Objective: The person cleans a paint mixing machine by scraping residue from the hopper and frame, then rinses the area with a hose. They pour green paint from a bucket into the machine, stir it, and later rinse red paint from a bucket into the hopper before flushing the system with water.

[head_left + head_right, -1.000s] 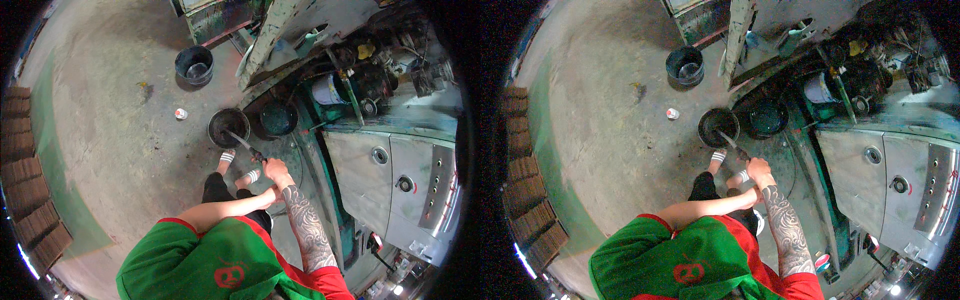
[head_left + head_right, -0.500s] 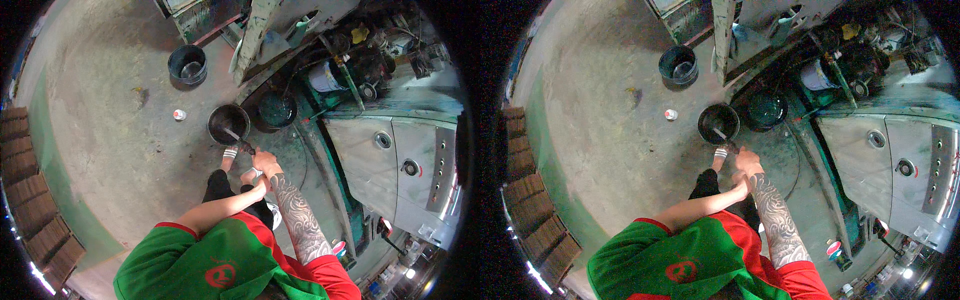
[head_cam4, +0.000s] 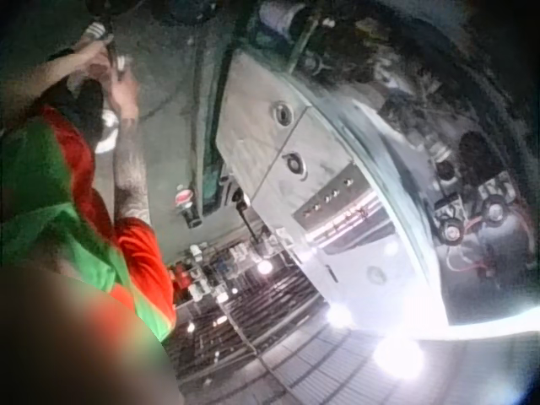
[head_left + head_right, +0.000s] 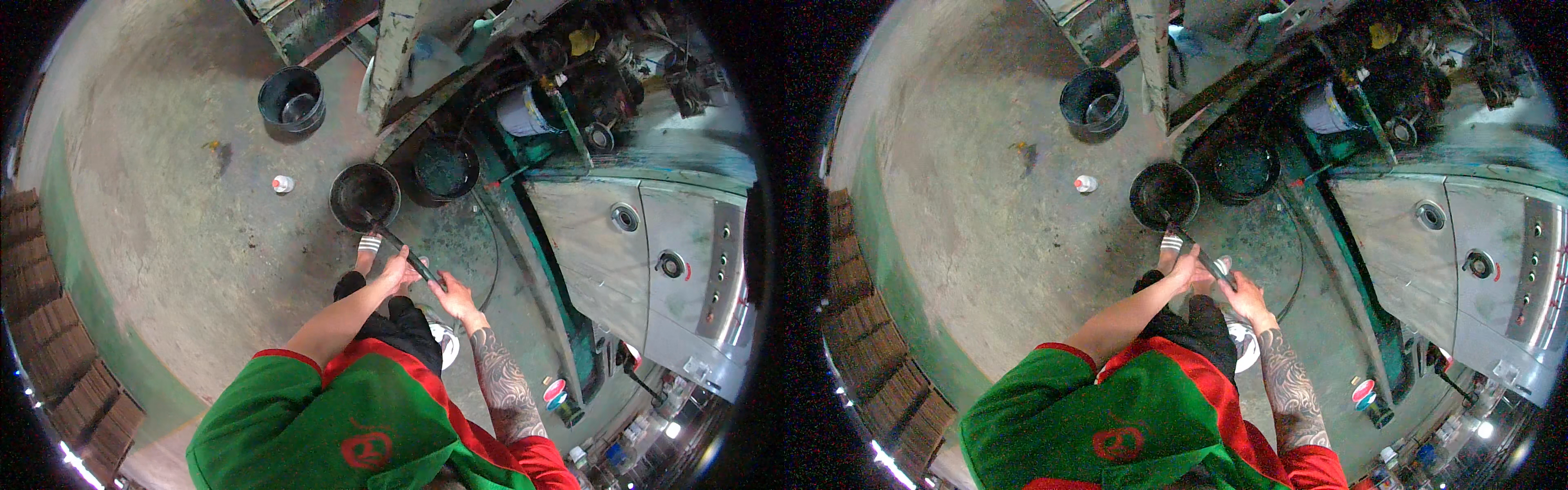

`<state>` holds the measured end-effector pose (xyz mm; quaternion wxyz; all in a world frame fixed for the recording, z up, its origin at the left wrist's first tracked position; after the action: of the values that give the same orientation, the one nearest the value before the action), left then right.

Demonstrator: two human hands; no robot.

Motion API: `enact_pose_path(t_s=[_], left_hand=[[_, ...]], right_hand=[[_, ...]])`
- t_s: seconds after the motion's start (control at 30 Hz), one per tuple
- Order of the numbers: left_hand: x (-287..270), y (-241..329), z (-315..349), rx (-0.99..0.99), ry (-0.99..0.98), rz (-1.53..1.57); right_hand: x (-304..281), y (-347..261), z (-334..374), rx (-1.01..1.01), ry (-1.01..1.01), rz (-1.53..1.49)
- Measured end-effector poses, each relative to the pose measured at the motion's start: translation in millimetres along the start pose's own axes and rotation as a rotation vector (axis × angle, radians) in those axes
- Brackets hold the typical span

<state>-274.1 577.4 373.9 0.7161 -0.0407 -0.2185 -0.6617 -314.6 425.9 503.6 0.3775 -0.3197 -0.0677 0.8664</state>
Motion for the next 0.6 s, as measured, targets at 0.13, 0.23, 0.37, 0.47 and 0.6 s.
enact_pose_path(t_s=[0.13, 0.23, 0.37, 0.47, 0.6], left_hand=[[-18, 22, -38, 0.076, 0.027, -0.022], [-31, 29, -88, -0.035, -0.04, 0.009], [-65, 40, -146, 0.033, 0.051, 0.127], [-99, 38, -169, 0.036, 0.089, -0.119], [-160, 30, -155, 0.023, 0.241, -0.484]], right_hand=[[17, 30, 0, 0.004, -0.006, -0.016], [34, 43, -30, -0.035, 0.034, -0.195], [54, 48, -102, -0.118, 0.205, -0.256], [82, 53, -177, -0.061, 0.275, -0.196], [128, 52, -292, -0.124, 0.128, -0.122]])
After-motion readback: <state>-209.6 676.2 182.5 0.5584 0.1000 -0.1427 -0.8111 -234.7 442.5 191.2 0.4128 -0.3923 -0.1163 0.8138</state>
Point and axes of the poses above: each hand's wrist, its own z-axis away from the middle knuckle, its own x-axis out of the palm, y = z × x, the point moved 9 cm from there along -z, towards the middle knuckle, and after that the axes turned 1 degree about x, right-handed, at the moved point
